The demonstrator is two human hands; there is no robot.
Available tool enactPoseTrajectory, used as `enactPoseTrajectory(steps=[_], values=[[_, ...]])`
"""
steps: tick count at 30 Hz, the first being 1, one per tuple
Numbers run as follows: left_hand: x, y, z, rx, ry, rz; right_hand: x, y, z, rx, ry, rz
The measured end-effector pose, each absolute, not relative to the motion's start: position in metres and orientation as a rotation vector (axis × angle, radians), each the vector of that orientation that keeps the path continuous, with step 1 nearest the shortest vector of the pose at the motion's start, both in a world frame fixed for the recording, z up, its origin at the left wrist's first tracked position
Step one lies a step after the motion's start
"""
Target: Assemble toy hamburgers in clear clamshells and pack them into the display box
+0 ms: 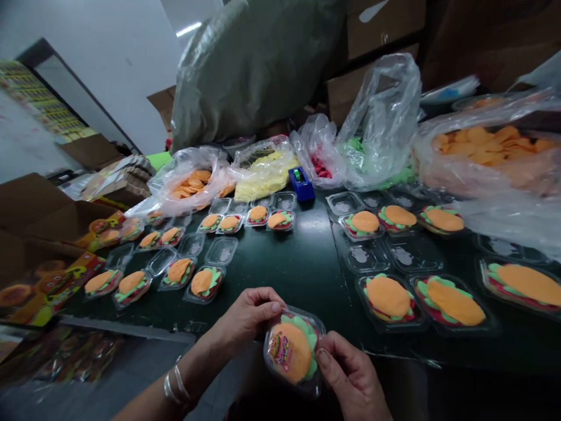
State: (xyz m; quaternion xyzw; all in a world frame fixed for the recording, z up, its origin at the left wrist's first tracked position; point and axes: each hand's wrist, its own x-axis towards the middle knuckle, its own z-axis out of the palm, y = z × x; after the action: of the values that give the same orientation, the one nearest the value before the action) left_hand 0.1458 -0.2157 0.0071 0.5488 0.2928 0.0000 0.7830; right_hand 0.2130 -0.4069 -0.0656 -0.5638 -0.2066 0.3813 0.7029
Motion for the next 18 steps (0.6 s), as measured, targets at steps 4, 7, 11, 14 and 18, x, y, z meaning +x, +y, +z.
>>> enactPoseTrajectory(steps=[4,7,11,14,18], values=[[0.150,-0.218,0.004,1.162,0.605,0.034,0.224,-0.407,-0.052,-1.290,-0.494,0.821],[0.149,-0.219,0.000,1.169,0.619,0.060,0.233,-0.403,-0.036,-1.304,-0.483,0.811],[0.152,-0.223,0.003,1.254,0.594,0.004,0.242,-0.397,-0.026,-1.370,-0.489,0.797],[0.163,-0.223,0.010,1.273,0.594,-0.003,0.248,-0.390,-0.031,-1.394,-0.477,0.745],[0.169,-0.215,0.013,1.189,0.568,0.068,0.257,-0.373,-0.042,-1.210,-0.275,0.657]])
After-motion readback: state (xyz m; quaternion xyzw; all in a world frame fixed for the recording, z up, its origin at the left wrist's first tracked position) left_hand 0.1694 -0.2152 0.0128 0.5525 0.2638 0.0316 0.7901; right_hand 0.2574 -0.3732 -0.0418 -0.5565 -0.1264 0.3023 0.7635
